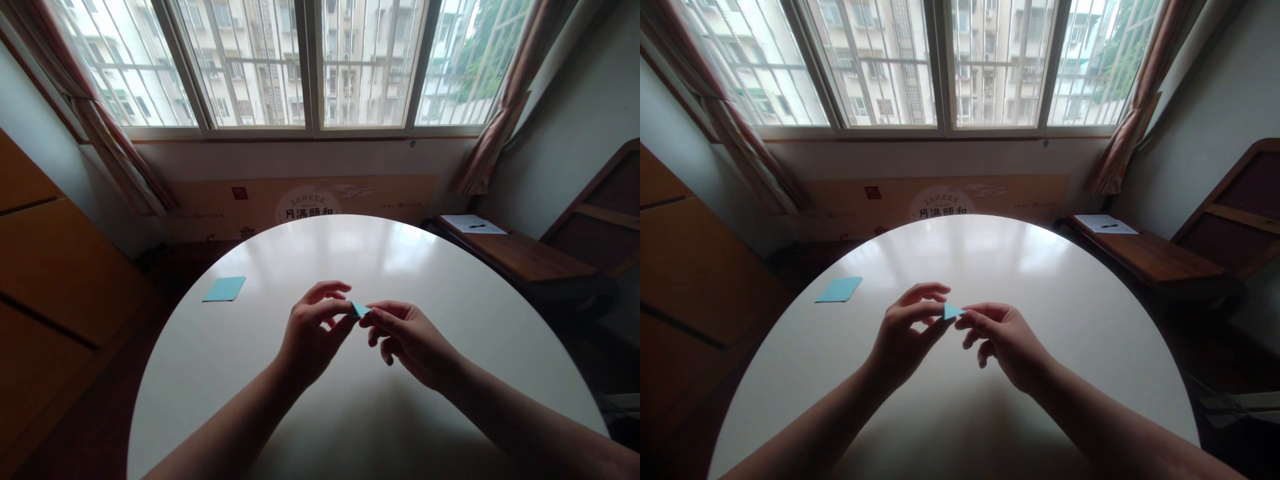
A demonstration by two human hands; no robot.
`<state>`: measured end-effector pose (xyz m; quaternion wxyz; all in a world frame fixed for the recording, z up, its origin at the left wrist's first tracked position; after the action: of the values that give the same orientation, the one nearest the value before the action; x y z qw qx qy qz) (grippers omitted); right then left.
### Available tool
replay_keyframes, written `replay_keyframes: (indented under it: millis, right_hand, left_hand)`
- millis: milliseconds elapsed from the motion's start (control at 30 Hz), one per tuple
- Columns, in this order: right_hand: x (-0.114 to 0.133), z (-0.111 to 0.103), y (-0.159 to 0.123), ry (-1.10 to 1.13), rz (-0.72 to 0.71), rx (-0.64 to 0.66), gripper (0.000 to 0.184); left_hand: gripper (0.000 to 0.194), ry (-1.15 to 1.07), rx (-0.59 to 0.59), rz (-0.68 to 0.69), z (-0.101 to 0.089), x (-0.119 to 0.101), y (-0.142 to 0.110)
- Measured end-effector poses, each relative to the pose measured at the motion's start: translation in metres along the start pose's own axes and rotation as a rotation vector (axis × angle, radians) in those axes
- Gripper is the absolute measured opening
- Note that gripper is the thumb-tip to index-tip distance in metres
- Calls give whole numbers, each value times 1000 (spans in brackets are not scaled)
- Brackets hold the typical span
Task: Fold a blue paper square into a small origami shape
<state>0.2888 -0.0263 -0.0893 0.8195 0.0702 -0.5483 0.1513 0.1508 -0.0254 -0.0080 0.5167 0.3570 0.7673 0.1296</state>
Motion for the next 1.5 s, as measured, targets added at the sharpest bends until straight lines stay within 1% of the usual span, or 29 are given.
replay_keyframes:
  millis: [167,300,433,700,800,867,933,1000,1033,1133,1200,1267,1367,1500]
  right_hand:
    - [3,1,-1,3,-20,-5,31]
    - [5,-2,-1,20,-43,-26,31]
    - [4,-4,0,47,-43,-15,31]
    - [5,-8,1,75,-32,5,28]
    - [10,-10,1,59,-48,18,28]
    - [14,-12,0,47,-67,20,26]
    - [17,-15,0,30,-86,7,24]
    - [18,-19,0,-3,-103,-24,24]
    - [19,-21,0,-26,-112,-40,24]
    - [21,-22,-1,-114,-151,-67,23]
    - [23,-21,-2,-165,-183,-74,21]
    - [25,-21,-3,-196,-213,-87,20]
    - [28,-22,-5,-221,-243,-107,18]
    - [28,-21,-5,-234,-253,-91,16]
  left_hand:
    - [9,40,5,50,2,-4,-1]
    - [9,79,26,48,4,-2,-2]
    - [10,111,61,59,7,-1,-3]
    - [22,157,142,71,14,0,-4]
    - [29,130,143,91,13,-3,-4]
    - [31,80,118,94,8,-7,-3]
    - [28,23,55,47,0,-7,-1]
    - [26,-24,-1,-44,-8,-2,0]
    - [27,-46,-7,-92,-8,1,0]
    - [43,-96,58,-219,0,11,-1]
    - [47,-107,99,-292,7,17,-3]
    - [38,-116,123,-340,12,22,-5]
    - [23,-154,150,-374,17,24,-6]
    - [21,-285,152,-465,21,31,-8]
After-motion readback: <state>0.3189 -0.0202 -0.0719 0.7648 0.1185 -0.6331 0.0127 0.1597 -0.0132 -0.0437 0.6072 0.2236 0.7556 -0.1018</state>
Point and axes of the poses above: each hand's wrist, its own y-axis towards the middle knuckle, its own z-axis out of the palm, x = y × z, the point moved 9 cm from there along y, towards the middle knuckle, and after that the axes turned 7 degrees about x, right-handed, at the moved point
